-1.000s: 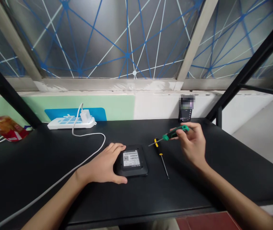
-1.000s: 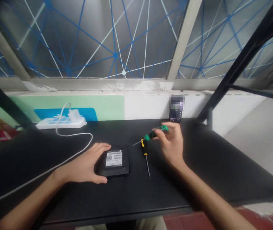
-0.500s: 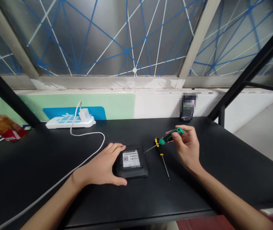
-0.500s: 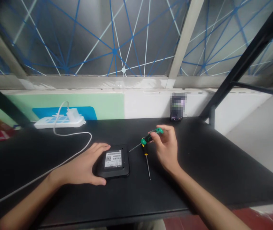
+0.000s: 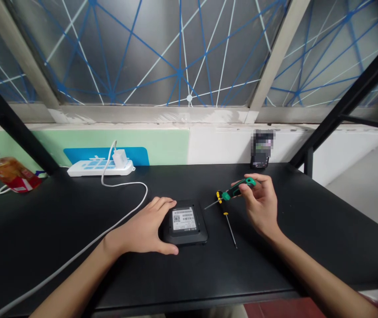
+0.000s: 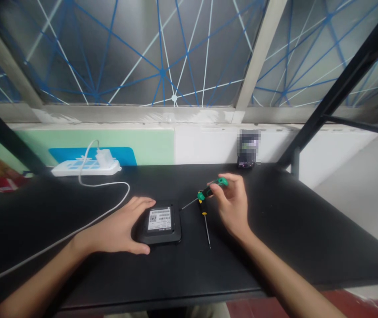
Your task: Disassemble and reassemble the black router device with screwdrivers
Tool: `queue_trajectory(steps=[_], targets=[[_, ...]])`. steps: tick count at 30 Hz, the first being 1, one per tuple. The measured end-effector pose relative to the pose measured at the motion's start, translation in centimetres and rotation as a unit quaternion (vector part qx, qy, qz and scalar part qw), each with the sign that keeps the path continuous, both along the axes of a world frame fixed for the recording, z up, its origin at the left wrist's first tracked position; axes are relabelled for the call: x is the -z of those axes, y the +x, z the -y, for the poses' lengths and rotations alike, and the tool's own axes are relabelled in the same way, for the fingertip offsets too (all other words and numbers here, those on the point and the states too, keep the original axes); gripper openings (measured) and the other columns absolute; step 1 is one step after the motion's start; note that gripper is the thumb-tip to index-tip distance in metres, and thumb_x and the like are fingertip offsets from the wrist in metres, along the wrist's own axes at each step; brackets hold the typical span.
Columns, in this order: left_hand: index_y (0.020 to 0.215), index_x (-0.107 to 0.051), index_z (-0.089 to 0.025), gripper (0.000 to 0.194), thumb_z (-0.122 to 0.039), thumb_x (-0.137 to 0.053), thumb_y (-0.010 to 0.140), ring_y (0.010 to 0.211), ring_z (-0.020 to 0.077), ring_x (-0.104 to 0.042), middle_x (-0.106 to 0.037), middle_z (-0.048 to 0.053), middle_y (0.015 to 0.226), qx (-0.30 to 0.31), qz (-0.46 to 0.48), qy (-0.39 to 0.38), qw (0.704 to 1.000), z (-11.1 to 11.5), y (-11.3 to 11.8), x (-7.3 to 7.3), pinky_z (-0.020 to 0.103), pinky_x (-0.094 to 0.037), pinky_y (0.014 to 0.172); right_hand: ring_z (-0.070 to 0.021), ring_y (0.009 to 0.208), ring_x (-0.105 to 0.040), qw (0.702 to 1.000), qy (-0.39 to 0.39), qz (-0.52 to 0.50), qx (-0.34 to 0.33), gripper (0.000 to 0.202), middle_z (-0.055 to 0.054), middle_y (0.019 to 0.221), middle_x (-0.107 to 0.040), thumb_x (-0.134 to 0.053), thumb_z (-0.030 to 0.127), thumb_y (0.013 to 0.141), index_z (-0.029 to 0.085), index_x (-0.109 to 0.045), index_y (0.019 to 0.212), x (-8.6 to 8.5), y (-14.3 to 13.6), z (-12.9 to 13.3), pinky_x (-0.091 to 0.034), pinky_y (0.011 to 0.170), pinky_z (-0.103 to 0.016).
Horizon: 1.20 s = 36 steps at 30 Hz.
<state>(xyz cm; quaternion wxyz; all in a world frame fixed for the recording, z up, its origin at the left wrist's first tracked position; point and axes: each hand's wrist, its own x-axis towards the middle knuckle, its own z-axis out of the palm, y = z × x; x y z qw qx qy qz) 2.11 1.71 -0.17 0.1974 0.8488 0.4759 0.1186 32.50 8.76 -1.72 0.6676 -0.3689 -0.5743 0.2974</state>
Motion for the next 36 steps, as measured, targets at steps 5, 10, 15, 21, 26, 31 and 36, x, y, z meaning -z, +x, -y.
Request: queue_trajectory(steps=[5, 10, 15, 21, 26, 31, 36], targets=[[0.151, -0.037, -0.017, 0.105, -0.063, -0.082, 0.069, 0.141, 0.0392, -0.039, -0.043, 0.017, 0.152, 0.001, -0.002, -0.014, 1.000, -0.1, 0.0, 0.1, 0.053, -0.036, 0.118, -0.0168, 0.073, -0.075, 1.000, -0.006, 0.001, -0.003, 0.035, 0.000, 0.081, -0.074, -0.078, 0.040, 0.081, 0.025, -0.055, 0.103, 0.0, 0.1, 0.0, -0.064, 0.061, -0.028], [0.151, -0.036, -0.018, 0.103, -0.058, -0.083, 0.069, 0.142, 0.0396, -0.037, -0.041, 0.017, 0.153, 0.000, 0.018, -0.017, 1.000, 0.0, -0.1, 0.6, 0.054, -0.035, 0.118, -0.0174, 0.065, -0.074, 1.000, -0.011, 0.007, -0.008, 0.036, 0.001, 0.077, -0.072, -0.079, 0.042, 0.080, 0.026, -0.054, 0.100, -0.4, -0.1, 0.2, -0.063, 0.057, -0.029], [0.152, -0.034, -0.019, 0.104, -0.057, -0.083, 0.070, 0.142, 0.0401, -0.036, -0.039, 0.017, 0.154, 0.000, 0.027, -0.033, 0.999, -0.1, -0.2, 0.7, 0.057, -0.035, 0.118, -0.0189, 0.069, -0.075, 1.000, -0.017, 0.001, -0.009, 0.036, 0.001, 0.077, -0.073, -0.079, 0.042, 0.079, 0.026, -0.055, 0.100, -0.9, -0.2, 0.7, -0.063, 0.056, -0.030], [0.154, -0.032, -0.020, 0.105, -0.060, -0.083, 0.071, 0.143, 0.0385, -0.036, -0.038, 0.016, 0.154, 0.003, 0.028, -0.038, 0.999, -0.1, -0.3, 0.7, 0.056, -0.033, 0.119, -0.0182, 0.073, -0.076, 0.999, -0.030, 0.007, -0.028, 0.032, 0.000, 0.080, -0.075, -0.077, 0.040, 0.082, 0.026, -0.056, 0.102, -1.0, 0.1, 0.9, -0.064, 0.058, -0.028], [0.153, -0.033, -0.019, 0.106, -0.061, -0.084, 0.070, 0.141, 0.0372, -0.037, -0.038, 0.016, 0.154, 0.001, 0.022, -0.037, 0.999, -0.1, -0.3, 0.6, 0.054, -0.035, 0.119, -0.0171, 0.072, -0.075, 0.999, -0.038, 0.010, -0.026, 0.032, -0.002, 0.083, -0.076, -0.076, 0.042, 0.083, 0.026, -0.056, 0.103, -1.1, 0.1, 1.1, -0.064, 0.060, -0.028], [0.154, -0.031, -0.019, 0.105, -0.061, -0.082, 0.072, 0.142, 0.0377, -0.036, -0.037, 0.016, 0.155, 0.006, 0.013, -0.036, 0.999, -0.1, -0.5, 0.7, 0.055, -0.034, 0.119, -0.0173, 0.072, -0.075, 0.999, -0.039, 0.008, -0.028, 0.032, -0.002, 0.082, -0.076, -0.075, 0.042, 0.084, 0.027, -0.055, 0.104, -1.1, 0.0, 1.2, -0.063, 0.059, -0.028], [0.155, -0.029, -0.020, 0.105, -0.066, -0.078, 0.074, 0.143, 0.0392, -0.035, -0.036, 0.017, 0.157, 0.015, 0.010, -0.032, 0.999, -0.1, -0.6, 0.8, 0.058, -0.033, 0.119, -0.0181, 0.075, -0.075, 0.999, -0.038, 0.009, -0.028, 0.032, -0.001, 0.082, -0.075, -0.075, 0.041, 0.084, 0.027, -0.055, 0.105, -1.0, 0.0, 1.0, -0.064, 0.060, -0.029]])
